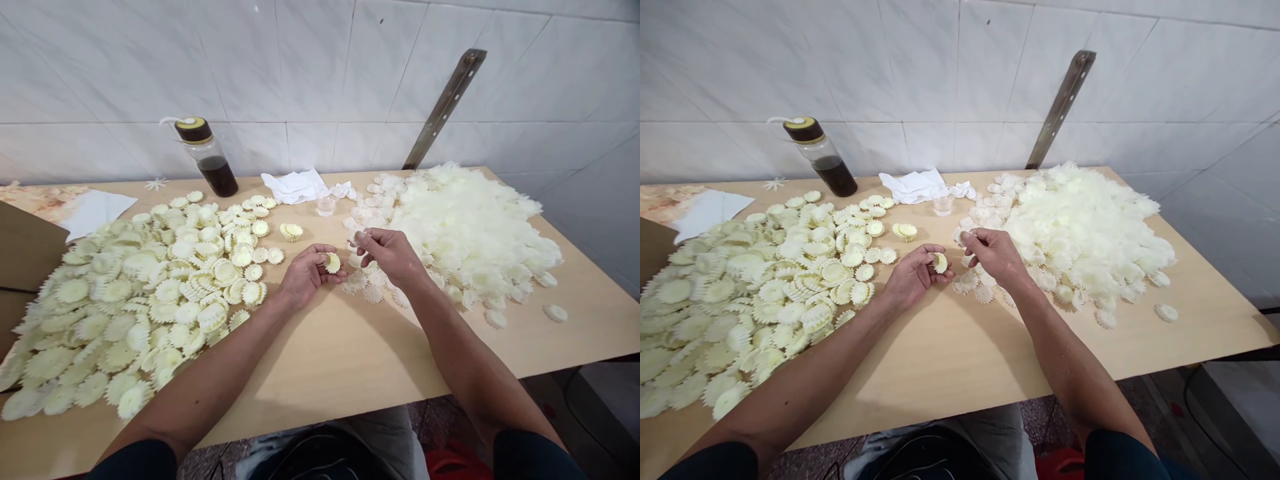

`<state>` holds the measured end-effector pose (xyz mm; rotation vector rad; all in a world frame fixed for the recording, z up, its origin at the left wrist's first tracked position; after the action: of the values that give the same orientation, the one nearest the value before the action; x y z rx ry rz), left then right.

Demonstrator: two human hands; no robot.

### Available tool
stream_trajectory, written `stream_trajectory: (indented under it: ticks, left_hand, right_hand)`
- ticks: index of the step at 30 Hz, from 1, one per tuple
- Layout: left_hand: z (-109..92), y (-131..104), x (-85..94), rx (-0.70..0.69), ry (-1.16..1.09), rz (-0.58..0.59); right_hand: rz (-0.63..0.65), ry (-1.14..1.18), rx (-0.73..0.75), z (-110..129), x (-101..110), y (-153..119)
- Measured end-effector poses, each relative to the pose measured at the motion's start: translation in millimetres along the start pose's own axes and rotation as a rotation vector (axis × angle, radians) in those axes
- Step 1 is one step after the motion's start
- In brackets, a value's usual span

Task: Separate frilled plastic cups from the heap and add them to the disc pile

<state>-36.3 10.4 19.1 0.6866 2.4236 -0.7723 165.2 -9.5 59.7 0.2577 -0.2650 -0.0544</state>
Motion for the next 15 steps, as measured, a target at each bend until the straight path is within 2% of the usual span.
stream_trajectory:
  ticks: [4, 7, 11, 15]
  left_hand:
    - [-2, -1, 1.4, 0.010, 0.045, 0.002]
    - [0, -1, 1.0, -0.023, 0.085, -0.022]
    - [2, -1, -0.7, -0.060, 0.119, -0.040]
    - [3, -1, 0.4, -0.120, 0.158, -0.087]
  right_hand:
    - [0.067, -0.210, 0.056, 0, -11, -4]
    - [0.085, -0.315, 0.164, -1, -17, -4]
    - [0.150, -0.364, 0.319, -2, -20, -5]
    - [0.239, -0.371, 0.396, 4, -15, -7]
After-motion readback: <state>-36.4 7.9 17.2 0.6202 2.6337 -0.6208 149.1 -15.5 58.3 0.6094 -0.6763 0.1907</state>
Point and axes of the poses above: each hand's wrist, its own y-axis towards the middle knuckle, its own x-axis out of the back of the hand, z = x × y, the point moved 2 cm from there along y, towards the middle knuckle, and after that the axes turned 12 degrees about x, right-handed, at the moved point
